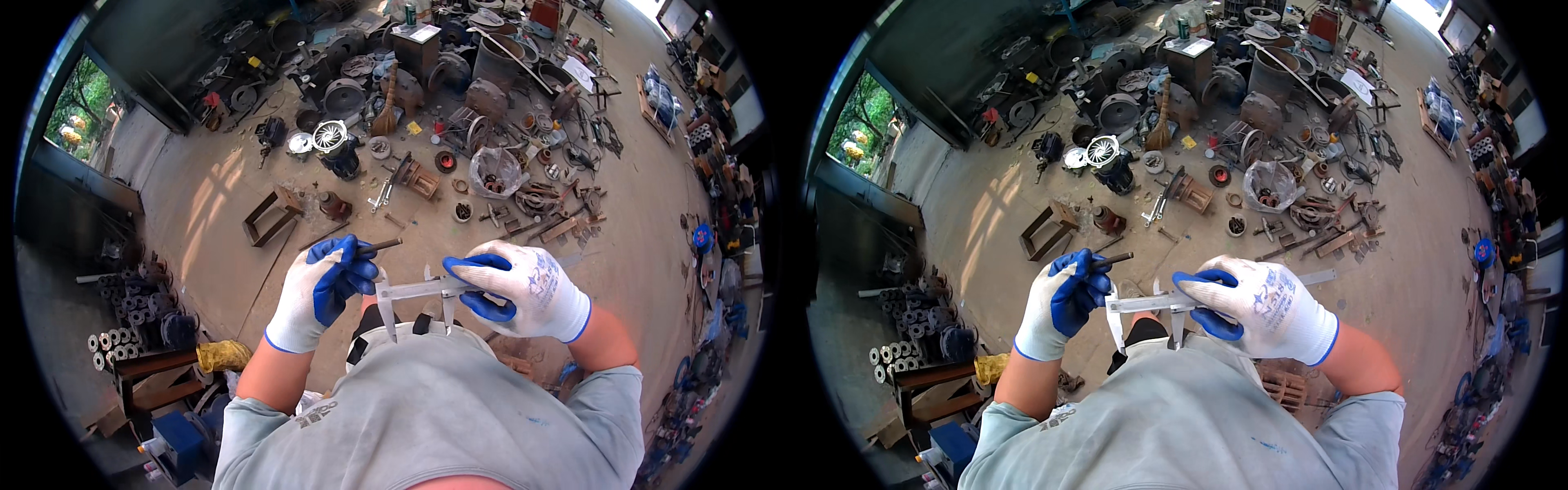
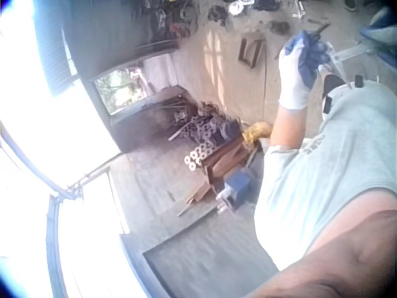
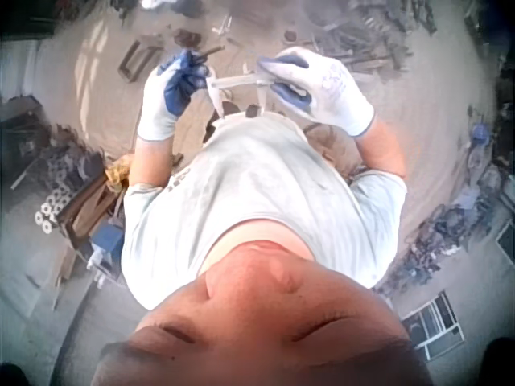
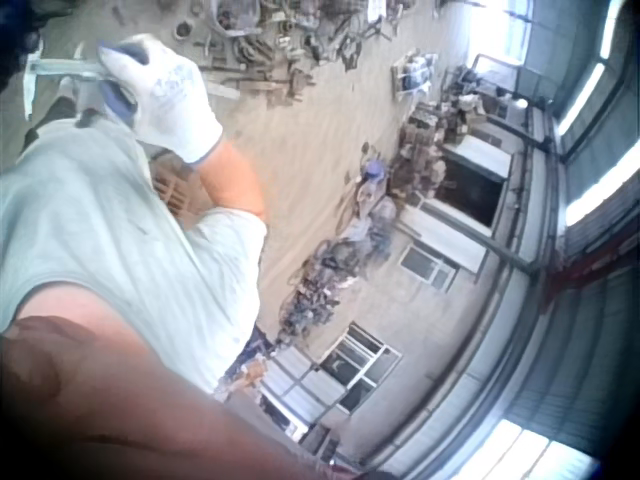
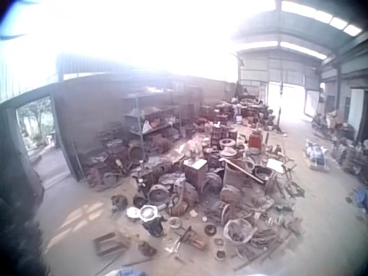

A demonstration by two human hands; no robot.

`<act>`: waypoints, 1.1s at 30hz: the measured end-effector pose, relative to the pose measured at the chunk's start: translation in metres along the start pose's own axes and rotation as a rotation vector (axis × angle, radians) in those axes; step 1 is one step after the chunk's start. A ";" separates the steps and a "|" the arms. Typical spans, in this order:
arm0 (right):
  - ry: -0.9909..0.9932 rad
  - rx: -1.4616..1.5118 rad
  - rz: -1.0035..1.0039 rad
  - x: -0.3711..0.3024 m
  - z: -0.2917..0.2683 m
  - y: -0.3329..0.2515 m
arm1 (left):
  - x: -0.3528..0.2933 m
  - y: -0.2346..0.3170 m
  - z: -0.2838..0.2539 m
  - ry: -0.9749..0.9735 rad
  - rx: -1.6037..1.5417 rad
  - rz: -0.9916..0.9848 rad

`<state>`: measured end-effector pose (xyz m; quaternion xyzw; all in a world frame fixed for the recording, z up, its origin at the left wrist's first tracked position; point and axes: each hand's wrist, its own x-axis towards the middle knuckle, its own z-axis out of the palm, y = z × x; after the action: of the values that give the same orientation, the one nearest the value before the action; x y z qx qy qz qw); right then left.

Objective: The person scrubs a circular metal part with a wire brush, then collects bolts into a container, measures a bolt with calipers, and walks through the workshop.

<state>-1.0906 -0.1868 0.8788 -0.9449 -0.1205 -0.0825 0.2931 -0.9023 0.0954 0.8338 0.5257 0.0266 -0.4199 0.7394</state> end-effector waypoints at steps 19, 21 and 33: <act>-0.013 0.413 0.285 0.093 0.163 0.060 | 0.029 -0.046 -0.172 0.411 -0.134 -0.018; -0.076 0.405 0.293 0.113 0.175 0.066 | 0.050 -0.055 -0.207 0.497 0.065 0.048; -0.154 0.173 0.491 0.271 0.188 0.085 | 0.286 -0.110 -0.496 0.725 -0.302 -0.212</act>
<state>-0.7916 -0.0984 0.7418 -0.9208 0.0836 0.0739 0.3737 -0.5894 0.3123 0.3923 0.5195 0.4010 -0.2729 0.7035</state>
